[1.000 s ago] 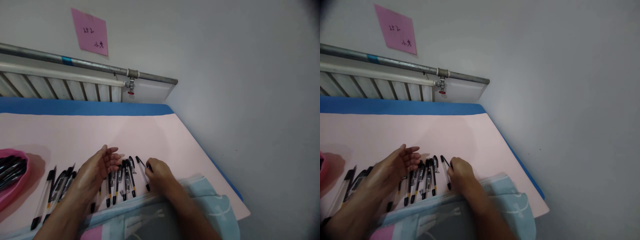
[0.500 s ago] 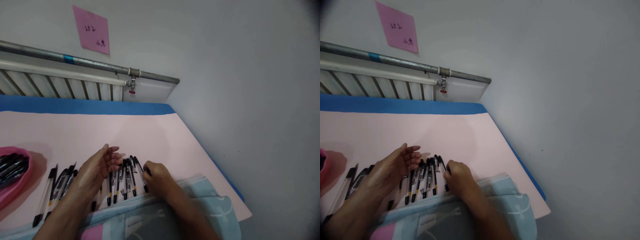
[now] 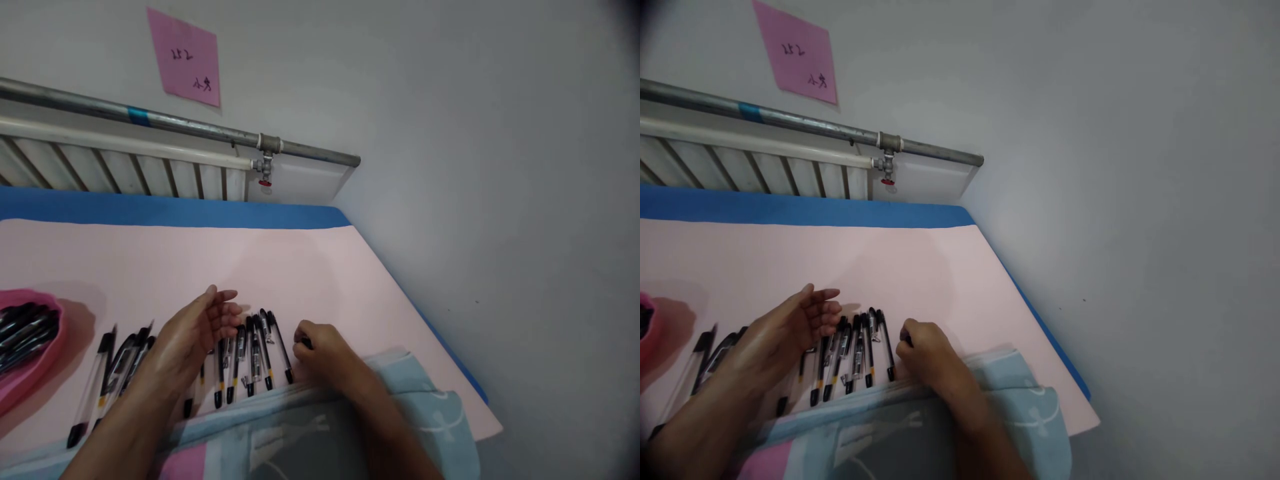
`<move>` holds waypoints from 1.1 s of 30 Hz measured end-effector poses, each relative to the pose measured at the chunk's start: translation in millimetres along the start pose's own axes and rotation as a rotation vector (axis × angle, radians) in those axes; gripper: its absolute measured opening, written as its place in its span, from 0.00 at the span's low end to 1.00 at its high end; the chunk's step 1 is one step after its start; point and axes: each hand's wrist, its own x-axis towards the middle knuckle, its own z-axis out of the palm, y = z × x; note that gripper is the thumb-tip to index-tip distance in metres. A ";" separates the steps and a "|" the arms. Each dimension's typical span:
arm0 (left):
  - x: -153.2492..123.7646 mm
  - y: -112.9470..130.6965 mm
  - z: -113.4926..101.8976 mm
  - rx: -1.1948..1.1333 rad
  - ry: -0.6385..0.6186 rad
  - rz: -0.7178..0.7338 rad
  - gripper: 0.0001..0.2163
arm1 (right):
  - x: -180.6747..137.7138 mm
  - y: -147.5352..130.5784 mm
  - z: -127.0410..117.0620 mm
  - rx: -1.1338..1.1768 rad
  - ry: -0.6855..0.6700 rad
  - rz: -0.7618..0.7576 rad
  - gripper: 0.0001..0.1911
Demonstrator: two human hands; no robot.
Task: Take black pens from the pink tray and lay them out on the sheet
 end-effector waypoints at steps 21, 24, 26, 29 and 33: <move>1.6 -2.8 -4.6 0.033 -0.015 0.026 0.10 | -0.1 1.2 -2.8 0.209 0.131 -0.033 0.16; 1.3 -2.9 -3.8 0.047 -0.010 0.032 0.10 | 0.9 1.3 0.6 0.149 0.101 -0.032 0.14; 0.6 -3.2 -3.4 0.050 -0.017 0.035 0.09 | 1.2 0.6 3.2 0.111 0.091 -0.040 0.12; 0.5 -3.9 -4.2 0.061 -0.024 0.043 0.10 | 1.7 -0.5 5.9 0.060 0.082 -0.054 0.11; 1.4 -0.9 -9.4 0.126 -0.009 0.135 0.13 | 2.1 -1.6 3.8 0.028 0.096 -0.096 0.11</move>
